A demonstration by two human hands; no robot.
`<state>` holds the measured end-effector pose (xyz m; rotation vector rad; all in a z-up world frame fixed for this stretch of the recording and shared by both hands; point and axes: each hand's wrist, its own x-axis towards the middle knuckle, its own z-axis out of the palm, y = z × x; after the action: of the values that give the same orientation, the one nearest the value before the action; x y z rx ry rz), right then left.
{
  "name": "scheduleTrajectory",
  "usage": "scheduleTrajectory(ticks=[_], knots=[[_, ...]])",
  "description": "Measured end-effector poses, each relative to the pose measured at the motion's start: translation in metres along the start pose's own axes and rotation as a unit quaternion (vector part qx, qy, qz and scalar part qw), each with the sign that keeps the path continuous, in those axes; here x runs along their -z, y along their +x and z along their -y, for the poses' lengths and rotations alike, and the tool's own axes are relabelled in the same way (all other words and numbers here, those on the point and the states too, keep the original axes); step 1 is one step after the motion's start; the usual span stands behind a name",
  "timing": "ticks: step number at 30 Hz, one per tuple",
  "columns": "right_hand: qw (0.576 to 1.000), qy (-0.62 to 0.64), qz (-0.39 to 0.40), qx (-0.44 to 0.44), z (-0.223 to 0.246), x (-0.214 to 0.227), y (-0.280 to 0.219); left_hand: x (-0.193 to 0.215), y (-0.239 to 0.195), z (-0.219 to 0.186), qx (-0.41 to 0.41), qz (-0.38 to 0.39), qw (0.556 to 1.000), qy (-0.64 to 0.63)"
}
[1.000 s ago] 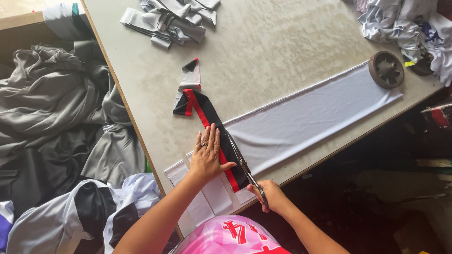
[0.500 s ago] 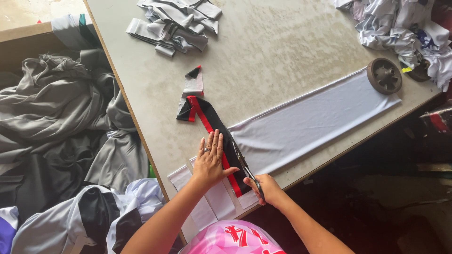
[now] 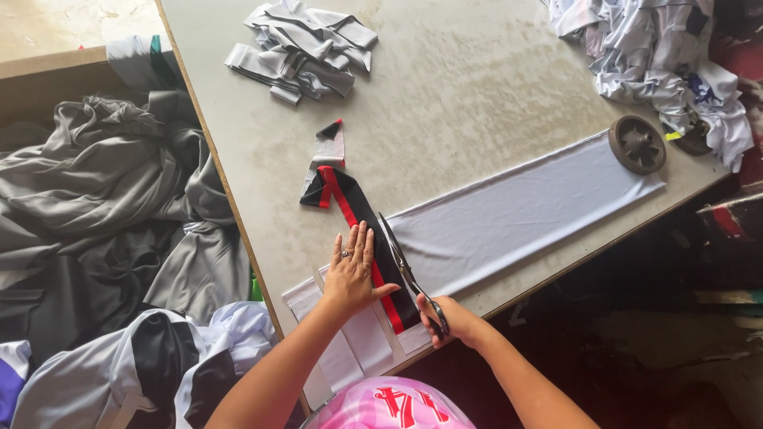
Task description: Cutting strips of fabric using large scissors on a work table in a production environment.
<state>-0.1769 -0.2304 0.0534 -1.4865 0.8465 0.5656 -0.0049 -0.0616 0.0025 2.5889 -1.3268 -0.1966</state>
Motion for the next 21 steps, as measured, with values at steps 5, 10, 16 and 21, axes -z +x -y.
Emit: scheduleTrajectory(ticks=[5,10,16,21], knots=[[1.0,-0.009,0.008,0.013,-0.019,0.005,0.017,-0.002,-0.001,-0.001,0.006,0.0,1.0,0.003],[0.999,-0.013,-0.005,0.038,-0.015,0.002,0.018,-0.003,0.001,-0.001,0.003,-0.004,1.0,0.001],[0.998,-0.009,-0.044,0.051,-0.024,-0.003,0.027,-0.004,0.0,0.0,0.001,-0.012,1.0,0.005],[0.994,-0.049,-0.083,0.049,-0.002,-0.009,0.012,-0.003,0.001,0.0,0.004,-0.016,1.0,-0.005]])
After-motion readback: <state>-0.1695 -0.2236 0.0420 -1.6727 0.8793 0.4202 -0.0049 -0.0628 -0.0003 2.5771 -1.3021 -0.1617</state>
